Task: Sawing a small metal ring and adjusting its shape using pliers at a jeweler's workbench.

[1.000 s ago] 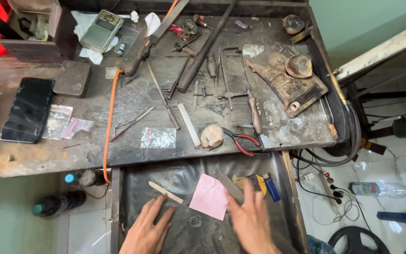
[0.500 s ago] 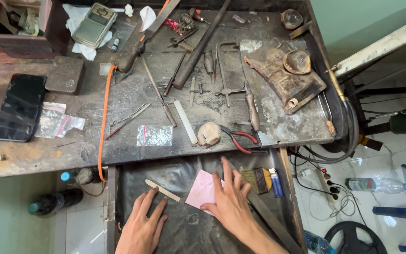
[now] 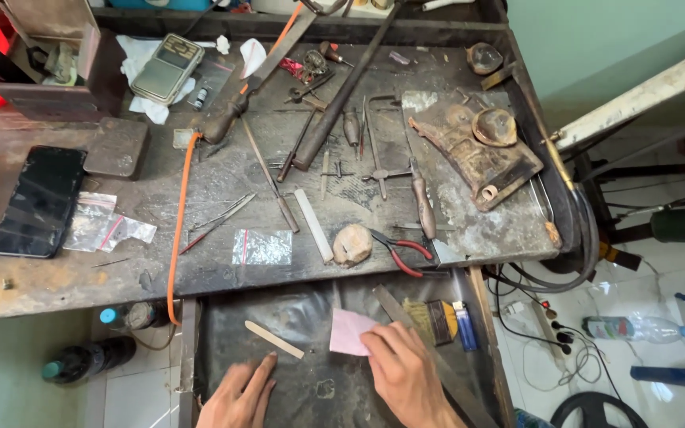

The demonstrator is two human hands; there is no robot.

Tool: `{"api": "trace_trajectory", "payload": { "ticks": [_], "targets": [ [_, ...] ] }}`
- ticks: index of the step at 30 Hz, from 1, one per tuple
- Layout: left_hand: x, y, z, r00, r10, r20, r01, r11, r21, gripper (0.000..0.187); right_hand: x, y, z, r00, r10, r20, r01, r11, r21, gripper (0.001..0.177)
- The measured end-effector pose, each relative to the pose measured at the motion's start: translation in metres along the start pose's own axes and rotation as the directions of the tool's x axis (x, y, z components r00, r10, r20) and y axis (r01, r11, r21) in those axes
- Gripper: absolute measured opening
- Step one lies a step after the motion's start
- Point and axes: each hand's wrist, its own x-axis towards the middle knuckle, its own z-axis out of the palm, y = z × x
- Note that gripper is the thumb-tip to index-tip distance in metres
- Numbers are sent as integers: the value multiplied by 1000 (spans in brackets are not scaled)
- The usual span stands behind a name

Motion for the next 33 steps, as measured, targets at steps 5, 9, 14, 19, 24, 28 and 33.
{"api": "trace_trajectory", "payload": {
  "ticks": [5,9,14,19,24,28,33],
  "targets": [
    [13,3,-8,972,-188,141,190,982,-5,43,2,5,0,994,31,-108,-31,1000,-1,15],
    [18,5,-27,1000,-15,21,15,1000,-10,49,-15,20,8,989,104,-102,-108,994,-30,24],
    [42,21,-68,987,-22,-159,44,989,139,39,-21,57,-5,869,487,-90,-492,869,-50,46],
    [50,14,-85,980,-96,-172,114,989,97,42,-19,52,-21,877,455,-155,-478,858,-188,66],
    [25,4,-57,957,-283,-64,287,955,77,56,-41,37,4,918,394,50,-397,915,75,24],
    [0,20,-36,982,48,185,-20,989,-147,54,-49,24,28,960,269,74,-279,933,228,35],
    [-29,51,0,657,233,717,-146,972,-182,34,-43,12,24,922,386,-37,-372,907,195,19]
  ]
}}
